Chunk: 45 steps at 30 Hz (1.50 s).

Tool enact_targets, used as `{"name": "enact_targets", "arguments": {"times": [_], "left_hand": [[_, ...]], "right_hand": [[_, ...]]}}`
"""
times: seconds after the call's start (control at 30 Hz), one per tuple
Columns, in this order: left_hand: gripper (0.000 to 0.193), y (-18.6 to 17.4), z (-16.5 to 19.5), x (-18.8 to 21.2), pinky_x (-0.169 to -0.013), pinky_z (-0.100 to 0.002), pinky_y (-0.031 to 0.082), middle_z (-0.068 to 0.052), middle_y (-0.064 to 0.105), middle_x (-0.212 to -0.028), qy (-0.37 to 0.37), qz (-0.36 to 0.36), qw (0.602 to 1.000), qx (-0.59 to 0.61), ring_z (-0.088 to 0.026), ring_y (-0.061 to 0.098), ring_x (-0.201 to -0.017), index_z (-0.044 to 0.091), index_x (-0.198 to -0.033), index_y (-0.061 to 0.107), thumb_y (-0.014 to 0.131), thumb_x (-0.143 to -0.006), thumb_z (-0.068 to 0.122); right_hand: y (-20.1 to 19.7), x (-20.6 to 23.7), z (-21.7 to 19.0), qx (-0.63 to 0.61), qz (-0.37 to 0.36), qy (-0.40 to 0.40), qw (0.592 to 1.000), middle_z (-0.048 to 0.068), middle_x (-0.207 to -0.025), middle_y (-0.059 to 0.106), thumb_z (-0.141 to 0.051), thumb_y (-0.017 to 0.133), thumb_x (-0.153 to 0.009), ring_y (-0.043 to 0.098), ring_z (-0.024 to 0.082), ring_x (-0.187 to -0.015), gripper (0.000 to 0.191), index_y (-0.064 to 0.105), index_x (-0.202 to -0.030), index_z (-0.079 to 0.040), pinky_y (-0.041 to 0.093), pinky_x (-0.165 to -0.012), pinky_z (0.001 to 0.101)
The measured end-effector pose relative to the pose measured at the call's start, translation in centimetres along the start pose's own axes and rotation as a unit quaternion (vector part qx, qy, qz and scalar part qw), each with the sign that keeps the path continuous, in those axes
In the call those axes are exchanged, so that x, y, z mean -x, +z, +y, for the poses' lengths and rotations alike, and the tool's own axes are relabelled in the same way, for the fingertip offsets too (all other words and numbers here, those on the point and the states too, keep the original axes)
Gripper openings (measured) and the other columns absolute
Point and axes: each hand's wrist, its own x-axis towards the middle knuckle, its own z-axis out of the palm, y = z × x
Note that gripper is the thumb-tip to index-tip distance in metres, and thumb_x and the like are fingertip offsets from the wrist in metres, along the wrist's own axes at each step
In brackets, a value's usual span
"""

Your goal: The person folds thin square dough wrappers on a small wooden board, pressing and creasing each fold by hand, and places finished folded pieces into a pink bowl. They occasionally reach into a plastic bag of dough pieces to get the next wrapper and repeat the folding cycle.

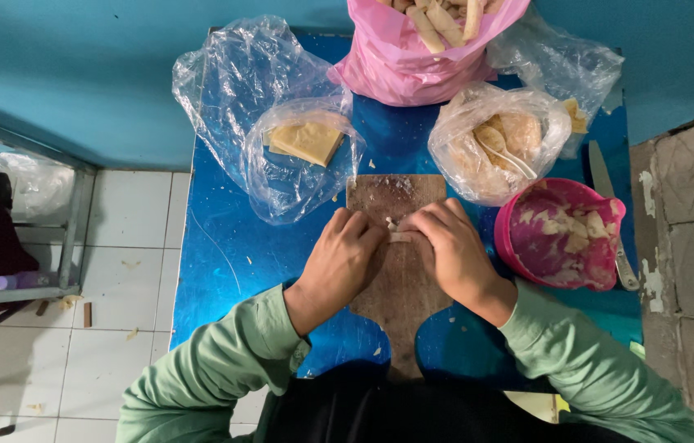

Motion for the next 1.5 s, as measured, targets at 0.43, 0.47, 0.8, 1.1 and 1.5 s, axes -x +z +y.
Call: {"name": "enact_targets", "arguments": {"times": [0.43,0.47,0.8,1.1,1.5], "left_hand": [[0.015,0.5,-0.5,0.1,-0.084,-0.042,0.048,-0.011,0.060,-0.095,-0.002,0.021,1.000,-0.020,-0.033,0.055,-0.093,0.005,-0.100,0.067,0.071,-0.086,0.011],[0.017,0.5,-0.6,0.1,-0.084,-0.042,0.048,-0.012,0.060,-0.097,-0.004,0.025,0.999,-0.025,-0.033,0.055,-0.094,0.005,-0.099,0.068,0.072,-0.084,0.011],[0.047,-0.3,-0.3,0.4,-0.088,-0.044,0.047,-0.015,0.061,-0.111,-0.026,0.062,0.997,-0.026,-0.036,0.054,-0.101,0.002,-0.121,0.064,0.073,-0.076,0.011],[0.039,-1.5,0.0,0.3,-0.093,-0.046,0.051,-0.018,0.066,-0.116,0.005,0.094,0.987,0.131,-0.040,0.062,-0.107,0.001,-0.125,0.061,0.070,-0.089,0.012],[0.012,-9.0,5.2,-3.7,-0.075,-0.043,0.052,-0.014,0.066,-0.101,0.111,0.225,0.964,0.083,-0.034,0.063,-0.086,0.003,-0.112,0.067,0.068,-0.100,0.004]], "right_hand": [[0.7,0.3,0.1,0.107,0.010,-0.045,0.993,0.005,-0.104,0.066,0.000,0.063,-0.083,0.057,0.029,-0.101,0.027,0.073,-0.106,-0.008,0.045,-0.087,0.0420],[0.7,0.3,0.1,0.113,0.020,-0.049,0.992,0.005,-0.106,0.066,-0.002,0.063,-0.084,0.057,0.029,-0.101,0.027,0.073,-0.109,-0.007,0.045,-0.087,0.0414],[1.5,0.5,-1.0,0.235,0.031,-0.124,0.964,0.004,-0.121,0.069,-0.007,0.060,-0.083,0.056,0.024,-0.107,0.045,0.071,-0.126,-0.007,0.043,-0.086,0.0408],[0.6,-0.2,-1.2,-0.130,0.032,0.064,0.989,0.008,-0.111,0.070,0.000,0.064,-0.095,0.069,0.026,-0.100,0.036,0.065,-0.130,-0.009,0.054,-0.087,0.0376],[-3.2,7.4,-2.7,0.007,0.125,-0.138,0.982,0.013,-0.124,0.068,-0.007,0.072,-0.087,0.063,0.034,-0.105,0.044,0.062,-0.131,-0.004,0.052,-0.092,0.0428]]}}
